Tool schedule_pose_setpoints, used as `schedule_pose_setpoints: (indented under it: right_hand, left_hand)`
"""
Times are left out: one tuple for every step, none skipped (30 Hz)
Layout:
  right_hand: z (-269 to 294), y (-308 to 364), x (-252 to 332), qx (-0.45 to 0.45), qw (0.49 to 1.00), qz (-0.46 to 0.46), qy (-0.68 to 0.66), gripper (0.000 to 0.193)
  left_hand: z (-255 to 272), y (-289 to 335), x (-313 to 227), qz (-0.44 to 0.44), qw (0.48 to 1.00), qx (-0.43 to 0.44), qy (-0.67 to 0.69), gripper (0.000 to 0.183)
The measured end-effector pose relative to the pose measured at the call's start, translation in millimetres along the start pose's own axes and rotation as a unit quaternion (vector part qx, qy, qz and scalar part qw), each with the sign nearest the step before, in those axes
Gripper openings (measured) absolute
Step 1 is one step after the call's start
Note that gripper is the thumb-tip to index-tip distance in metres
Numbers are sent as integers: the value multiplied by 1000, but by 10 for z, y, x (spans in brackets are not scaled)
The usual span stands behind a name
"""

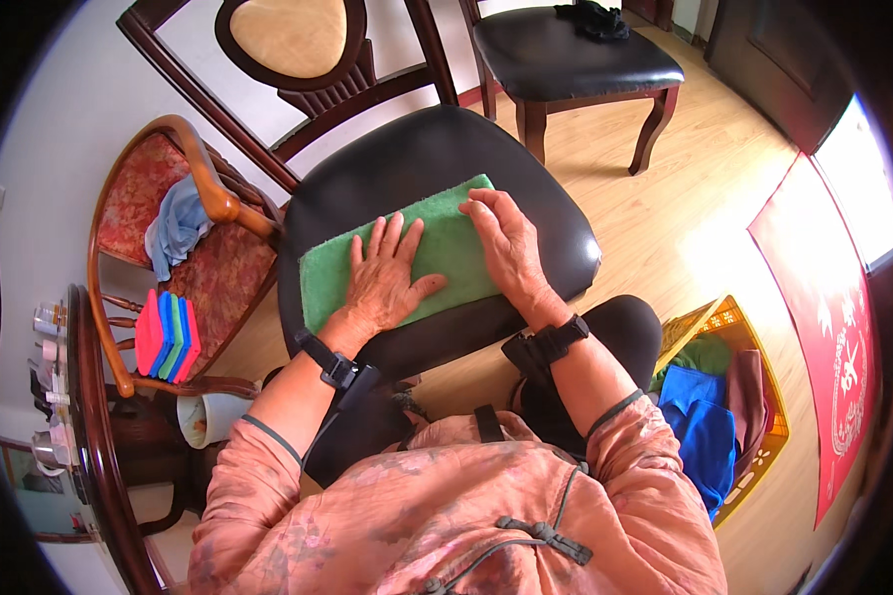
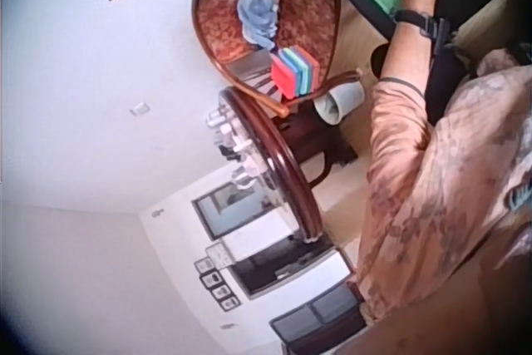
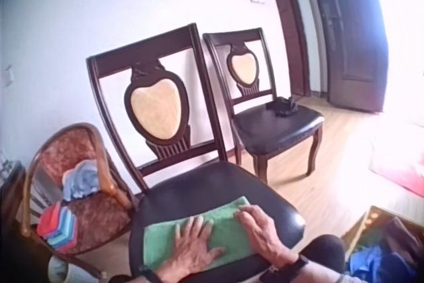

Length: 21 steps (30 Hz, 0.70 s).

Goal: The recorder folds several small colorful towels or cloths on a chair seat and then stacks them on another chair.

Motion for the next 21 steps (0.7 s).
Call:
schedule_pose_setpoints:
  right_hand:
    - [4,0,-3,1,1000,3,-1,34]
    - [13,-2,-7,2,1000,1,0,34]
    - [20,-6,-9,2,1000,1,1,35]
    - [22,-7,-23,1,1000,4,1,35]
    - [21,-9,-39,2,1000,5,-2,35]
    - [23,-11,-44,2,1000,7,-6,35]
    - [17,-5,-36,2,1000,10,-6,35]
    - [2,2,-26,5,1000,12,-8,34]
    - [-7,7,-13,9,1000,15,-10,34]
    - [-6,16,0,8,1000,17,-11,34]
    - [-2,24,9,6,1000,15,-13,33]
    - [0,34,13,4,1000,12,-15,33]
    - [1,33,21,3,1000,14,-15,33]
    - [3,35,19,0,1000,17,-15,32]
    - [8,38,17,-2,1000,19,-15,32]
    - [5,32,20,-4,1000,20,-14,32]
    - [-8,25,25,-2,1000,25,-14,32]
    - [-20,19,28,-1,999,29,-13,32]
    - [-21,13,28,-4,999,29,-13,32]
    - [-30,7,31,-3,999,31,-14,32]
    - [-39,5,32,-2,999,32,-15,32]
  left_hand:
    - [-2,-5,-1,1,1000,4,2,87]
    - [3,-11,-4,2,1000,7,4,88]
    - [21,-10,-11,3,1000,4,2,88]
    - [22,-8,-18,2,1000,9,6,88]
    - [27,-8,-22,1,1000,13,9,88]
    - [36,-8,-20,-1,1000,10,7,88]
    - [30,-1,-11,5,1000,22,11,88]
    - [27,1,-4,11,999,35,16,89]
    - [45,-12,-3,10,999,32,14,89]
    - [94,-31,-13,6,999,23,27,89]
    - [142,-47,-26,2,999,14,40,89]
    - [173,-68,-60,2,999,13,39,89]
    - [212,-104,-129,-11,999,13,36,89]
    - [227,-134,-191,-23,999,14,34,89]
    - [216,-158,-230,-25,999,14,34,89]
    - [194,-184,-269,-35,999,14,28,90]
    - [166,-206,-295,-45,999,14,22,92]
    - [119,-219,-294,-44,999,23,23,92]
    - [83,-224,-295,-47,998,23,22,92]
    - [46,-218,-281,-41,999,24,16,91]
    - [12,-214,-267,-34,999,26,10,89]
Point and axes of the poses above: each hand's wrist, its own y-axis away from the middle knuckle, its own z-axis out of the back of the hand, x = y × z, the point moved 5 cm from there along -y, towards the middle knuckle, and after that the axes turned 9 degrees about x, right-handed, at the moved point
